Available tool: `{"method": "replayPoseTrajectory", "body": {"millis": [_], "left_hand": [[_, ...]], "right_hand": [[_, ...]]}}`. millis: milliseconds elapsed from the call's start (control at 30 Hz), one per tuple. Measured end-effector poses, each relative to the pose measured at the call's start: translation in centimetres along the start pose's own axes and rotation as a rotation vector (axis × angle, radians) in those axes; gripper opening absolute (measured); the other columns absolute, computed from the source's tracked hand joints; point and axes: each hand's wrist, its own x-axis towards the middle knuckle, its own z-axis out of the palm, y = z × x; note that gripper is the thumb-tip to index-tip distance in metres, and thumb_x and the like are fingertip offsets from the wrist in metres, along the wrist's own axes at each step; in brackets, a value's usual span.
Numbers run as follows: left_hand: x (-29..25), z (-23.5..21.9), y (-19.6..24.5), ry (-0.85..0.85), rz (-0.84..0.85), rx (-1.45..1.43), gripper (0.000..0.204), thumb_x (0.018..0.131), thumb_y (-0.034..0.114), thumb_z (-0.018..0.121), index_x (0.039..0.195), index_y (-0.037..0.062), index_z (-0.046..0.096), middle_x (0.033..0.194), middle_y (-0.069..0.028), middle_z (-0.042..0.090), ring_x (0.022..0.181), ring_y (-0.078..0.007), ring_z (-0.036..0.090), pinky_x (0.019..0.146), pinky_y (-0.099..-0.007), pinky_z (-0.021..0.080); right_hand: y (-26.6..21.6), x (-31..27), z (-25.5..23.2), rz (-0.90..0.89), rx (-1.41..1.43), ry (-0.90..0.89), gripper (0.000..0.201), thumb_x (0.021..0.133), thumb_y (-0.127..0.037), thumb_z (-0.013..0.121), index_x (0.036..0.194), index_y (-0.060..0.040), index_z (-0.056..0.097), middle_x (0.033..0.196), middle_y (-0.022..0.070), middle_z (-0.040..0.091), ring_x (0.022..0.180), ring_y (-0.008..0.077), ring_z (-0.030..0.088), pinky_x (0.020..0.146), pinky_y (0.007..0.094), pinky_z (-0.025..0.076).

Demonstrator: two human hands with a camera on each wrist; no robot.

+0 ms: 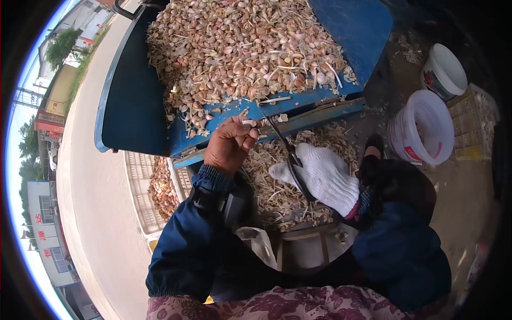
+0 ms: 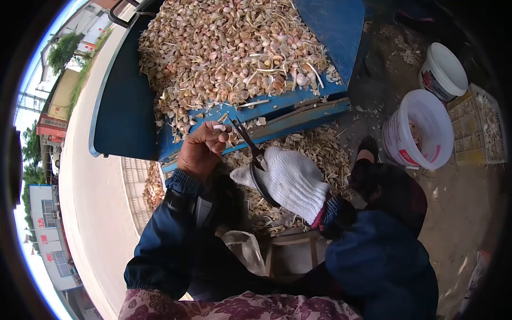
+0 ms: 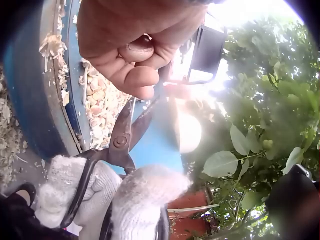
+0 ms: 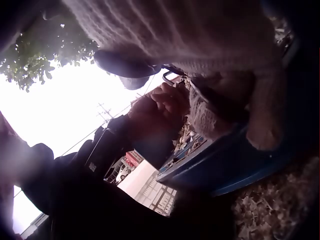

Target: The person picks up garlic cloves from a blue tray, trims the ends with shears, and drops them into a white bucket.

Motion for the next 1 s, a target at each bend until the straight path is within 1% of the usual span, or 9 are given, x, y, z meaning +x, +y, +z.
{"method": "replayPoseTrajectory", "body": {"millis": [100, 167, 300, 367, 567, 633, 767, 867, 1000], "left_hand": [[-0.6, 1.8, -0.9, 0.045, 0.025, -0.101, 0.014, 0.078, -0.002, 0.056, 0.091, -0.0019, 0.056, 0.08, -0.0139, 0.062, 0.067, -0.0189, 0.057, 0.055, -0.0255, 0.043], [-0.7, 2.0, -1.2, -0.024, 0.007, -0.066, 0.014, 0.078, -0.002, 0.057, 0.091, 0.0001, 0.056, 0.078, -0.0107, 0.06, 0.064, -0.0183, 0.055, 0.056, -0.0246, 0.042], [-1.1, 3.4, -2.0, 0.084, 0.016, -0.074, 0.015, 0.079, -0.003, 0.056, 0.093, -0.0012, 0.054, 0.072, -0.0081, 0.057, 0.062, -0.0194, 0.055, 0.058, -0.0255, 0.044], [-0.8, 2.6, -2.0, -0.06, 0.025, -0.092, 0.017, 0.079, -0.003, 0.055, 0.096, -0.0029, 0.054, 0.071, -0.0087, 0.058, 0.064, -0.0217, 0.059, 0.059, -0.0267, 0.047], [-1.0, 3.5, -2.2, 0.025, 0.042, -0.003, 0.019, 0.08, -0.003, 0.054, 0.099, -0.0045, 0.056, 0.076, -0.0124, 0.062, 0.067, -0.0247, 0.065, 0.06, -0.0291, 0.052], [-1.0, 3.6, -2.3, 0.018, 0.041, -0.005, 0.019, 0.08, -0.003, 0.054, 0.099, -0.0048, 0.057, 0.077, -0.0128, 0.063, 0.068, -0.0246, 0.065, 0.061, -0.0292, 0.053], [-1.2, 3.7, -2.3, 0.016, 0.001, -0.047, 0.02, 0.08, -0.003, 0.054, 0.099, -0.0053, 0.057, 0.08, -0.0134, 0.063, 0.069, -0.0247, 0.066, 0.063, -0.0299, 0.055], [-1.6, 4.2, -2.2, -0.007, -0.031, -0.021, 0.016, 0.083, -0.001, 0.06, 0.099, -0.0007, 0.057, 0.082, -0.0094, 0.064, 0.073, -0.0185, 0.063, 0.067, -0.0277, 0.049], [-2.0, 3.7, -3.0, -0.032, -0.077, 0.03, 0.015, 0.081, 0.001, 0.059, 0.096, -0.0023, 0.058, 0.089, -0.0129, 0.064, 0.074, -0.0182, 0.062, 0.064, -0.0269, 0.048]], "right_hand": [[-0.5, -0.2, 0.0, -0.02, -0.091, 0.055, 0.062, 0.081, -0.062, 0.062, 0.073, -0.0017, 0.055, 0.059, 0.0171, 0.057, 0.056, 0.033, 0.062, 0.05, 0.04, 0.047], [-0.8, -0.4, -0.2, -0.033, -0.119, 0.08, 0.062, 0.078, -0.063, 0.065, 0.075, -0.0016, 0.055, 0.059, 0.0166, 0.057, 0.056, 0.0331, 0.062, 0.05, 0.0405, 0.048], [-0.4, -0.6, 0.0, -0.114, -0.134, 0.19, 0.063, 0.077, -0.064, 0.064, 0.076, -0.002, 0.055, 0.058, 0.0157, 0.057, 0.057, 0.0335, 0.062, 0.051, 0.0418, 0.048], [-0.3, -0.9, -0.2, -0.091, -0.127, 0.177, 0.062, 0.077, -0.064, 0.065, 0.076, -0.0023, 0.055, 0.059, 0.0158, 0.057, 0.057, 0.0338, 0.062, 0.051, 0.0421, 0.048], [0.0, -1.2, -0.4, -0.099, -0.126, 0.195, 0.06, 0.078, -0.062, 0.065, 0.075, -0.0029, 0.054, 0.057, 0.0156, 0.056, 0.055, 0.0335, 0.061, 0.05, 0.0426, 0.047], [0.1, -1.3, -0.5, -0.09, -0.132, 0.139, 0.049, 0.084, -0.05, 0.064, 0.077, -0.0021, 0.056, 0.064, 0.0179, 0.06, 0.06, 0.0356, 0.063, 0.053, 0.0449, 0.049], [0.4, -1.6, 0.4, -0.071, -0.095, 0.099, 0.041, 0.086, -0.041, 0.064, 0.077, -0.0023, 0.056, 0.065, 0.0179, 0.06, 0.061, 0.0354, 0.063, 0.054, 0.0449, 0.049], [0.5, -1.7, 1.2, -0.056, -0.027, 0.077, 0.035, 0.088, -0.035, 0.063, 0.077, -0.0025, 0.055, 0.065, 0.0185, 0.06, 0.062, 0.0358, 0.063, 0.054, 0.045, 0.048], [-0.1, -1.5, 0.7, 0.012, 0.25, 0.116, 0.039, 0.088, -0.039, 0.064, 0.083, -0.0002, 0.06, 0.063, 0.0192, 0.058, 0.061, 0.036, 0.062, 0.053, 0.0445, 0.046]]}}
